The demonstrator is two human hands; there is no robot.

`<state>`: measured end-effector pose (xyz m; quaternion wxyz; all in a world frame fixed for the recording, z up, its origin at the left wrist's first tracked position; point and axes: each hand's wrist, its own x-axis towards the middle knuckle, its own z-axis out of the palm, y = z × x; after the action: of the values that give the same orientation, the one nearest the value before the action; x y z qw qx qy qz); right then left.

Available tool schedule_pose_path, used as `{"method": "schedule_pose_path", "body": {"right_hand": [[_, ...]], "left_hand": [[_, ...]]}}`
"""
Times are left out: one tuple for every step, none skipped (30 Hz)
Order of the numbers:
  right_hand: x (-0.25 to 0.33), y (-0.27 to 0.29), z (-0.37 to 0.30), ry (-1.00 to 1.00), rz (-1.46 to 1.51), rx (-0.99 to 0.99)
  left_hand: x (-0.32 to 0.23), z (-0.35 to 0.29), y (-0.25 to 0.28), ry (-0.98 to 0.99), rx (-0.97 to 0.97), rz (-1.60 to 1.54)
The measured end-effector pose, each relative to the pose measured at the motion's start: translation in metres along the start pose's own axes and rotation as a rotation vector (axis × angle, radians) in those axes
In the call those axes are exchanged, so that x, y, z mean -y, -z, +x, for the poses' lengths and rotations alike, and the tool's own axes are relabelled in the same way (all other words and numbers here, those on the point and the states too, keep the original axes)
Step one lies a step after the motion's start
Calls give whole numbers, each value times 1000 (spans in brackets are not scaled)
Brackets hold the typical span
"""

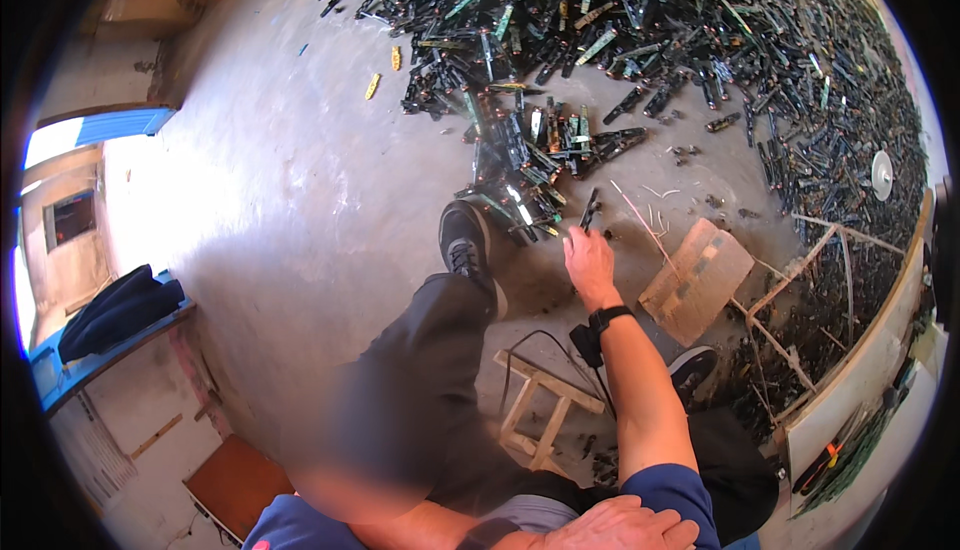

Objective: The person sits on the floor and uses a screwdriver and pliers to disassemble small green circuit boards. They remove components and strip wires, placing the processed pieces onto a nearby white table.

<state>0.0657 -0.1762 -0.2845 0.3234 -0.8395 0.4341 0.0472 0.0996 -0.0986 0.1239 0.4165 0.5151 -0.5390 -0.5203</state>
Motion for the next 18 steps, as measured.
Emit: {"method": "schedule_pose_path", "body": {"right_hand": [[0,3,-13,20,27,-36],[4,9,-29,40,48,-69],[5,18,-42,55,67,-110],[6,29,-57,97,73,-147],[7,42,-73,137,72,-183],[10,56,-87,184,72,-222],[15,70,-101,262,61,-262],[19,88,-112,299,19,-271],[22,105,-123,331,-23,-284],[25,121,-134,362,-65,-293],[25,137,-144,380,-102,-290],[30,157,-154,388,-142,-309],[37,179,-166,393,-180,-325],[40,196,-177,395,-220,-344],[40,208,-187,403,-266,-386],[41,220,-198,420,-298,-437],[40,233,-209,426,-343,-489],[41,243,-223,435,-379,-537]], "left_hand": [[-1,-2,-4,-1,22,-28],[-2,-7,-8,2,39,-39],[-1,-9,-10,-2,63,-50],[-1,-11,-12,-7,88,-59],[-1,-14,-15,16,79,-73],[2,-17,-19,-2,118,-23],[7,-23,-31,1,88,-3],[11,-29,-43,-5,58,10],[14,-27,-43,21,225,101],[13,-28,-44,0,140,79],[13,-27,-43,-8,167,57],[13,-28,-44,-21,187,49],[16,-30,-50,42,260,61],[12,-28,-47,61,299,70],[13,-28,-47,33,299,57],[14,-29,-47,8,300,42],[15,-26,-44,-34,279,16],[14,-24,-41,-66,257,-7]]}}
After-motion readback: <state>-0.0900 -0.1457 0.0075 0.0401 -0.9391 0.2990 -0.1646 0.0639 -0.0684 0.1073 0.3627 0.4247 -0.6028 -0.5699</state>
